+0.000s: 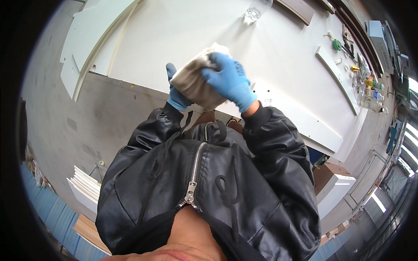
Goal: The person wipes several long wooden panels and a white board with a cloth, using a liquid from a plastic bottle. They handle the panels one at a time, wiping each surface and then placing them back on the workbench.
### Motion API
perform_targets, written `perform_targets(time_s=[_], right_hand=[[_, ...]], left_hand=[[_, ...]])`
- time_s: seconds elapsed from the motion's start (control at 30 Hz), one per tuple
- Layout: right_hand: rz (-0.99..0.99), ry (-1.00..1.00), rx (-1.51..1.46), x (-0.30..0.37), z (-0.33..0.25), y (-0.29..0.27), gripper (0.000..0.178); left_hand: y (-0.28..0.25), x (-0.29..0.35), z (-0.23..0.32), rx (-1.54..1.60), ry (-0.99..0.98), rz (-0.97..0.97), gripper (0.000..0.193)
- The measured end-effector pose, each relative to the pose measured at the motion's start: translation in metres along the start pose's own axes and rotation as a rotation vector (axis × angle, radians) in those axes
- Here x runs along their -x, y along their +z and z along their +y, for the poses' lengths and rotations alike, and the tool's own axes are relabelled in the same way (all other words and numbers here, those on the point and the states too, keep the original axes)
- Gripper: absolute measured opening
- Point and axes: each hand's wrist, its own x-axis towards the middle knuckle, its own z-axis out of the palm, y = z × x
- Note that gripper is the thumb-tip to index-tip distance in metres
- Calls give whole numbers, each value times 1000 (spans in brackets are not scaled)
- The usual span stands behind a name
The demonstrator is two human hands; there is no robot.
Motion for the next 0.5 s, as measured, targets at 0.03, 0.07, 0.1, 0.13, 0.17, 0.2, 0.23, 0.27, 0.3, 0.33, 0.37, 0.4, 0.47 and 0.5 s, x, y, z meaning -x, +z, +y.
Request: perform_targets(time_s=[0.03,0.07,0.1,0.13,0.17,0.2,0.23,0.27,0.3,0.33,0.37,0.4,0.47,0.5], right_hand=[[57,30,218,-4,4,-8,31],[51,82,246,-6,8,-14,32],[51,25,292,-5,11,-16,31],[91,-19,341,-3,14,-18,31],[106,-28,396,-1,18,-20,31],[140,-52,436,3,21,-22,40],[190,-74,502,6,26,-27,47],[223,-77,570,8,31,-32,53],[288,-162,629,12,37,-39,60],[381,-140,813,13,45,-46,74],[275,6,535,16,54,-55,74],[168,143,252,19,64,-66,73],[-190,275,-622,24,89,-79,75],[-253,482,-920,30,102,-79,62]], left_hand=[[6,-1,-1,42,-32,130,133],[11,1,-3,-36,-38,206,136],[16,2,-5,-126,-45,356,138],[17,-1,-8,-51,-40,275,138],[16,-5,-12,23,-36,193,138],[16,-7,-15,137,-29,134,138],[16,-8,-19,132,-33,164,137],[17,-8,-22,165,-36,216,137],[17,-8,-25,206,-46,271,136],[17,-8,-27,79,-83,313,134],[17,-8,-27,-40,-126,356,132],[16,-9,-29,-102,-152,388,130],[14,-13,-34,-191,-269,418,122],[11,-18,-38,-208,-322,427,118]])
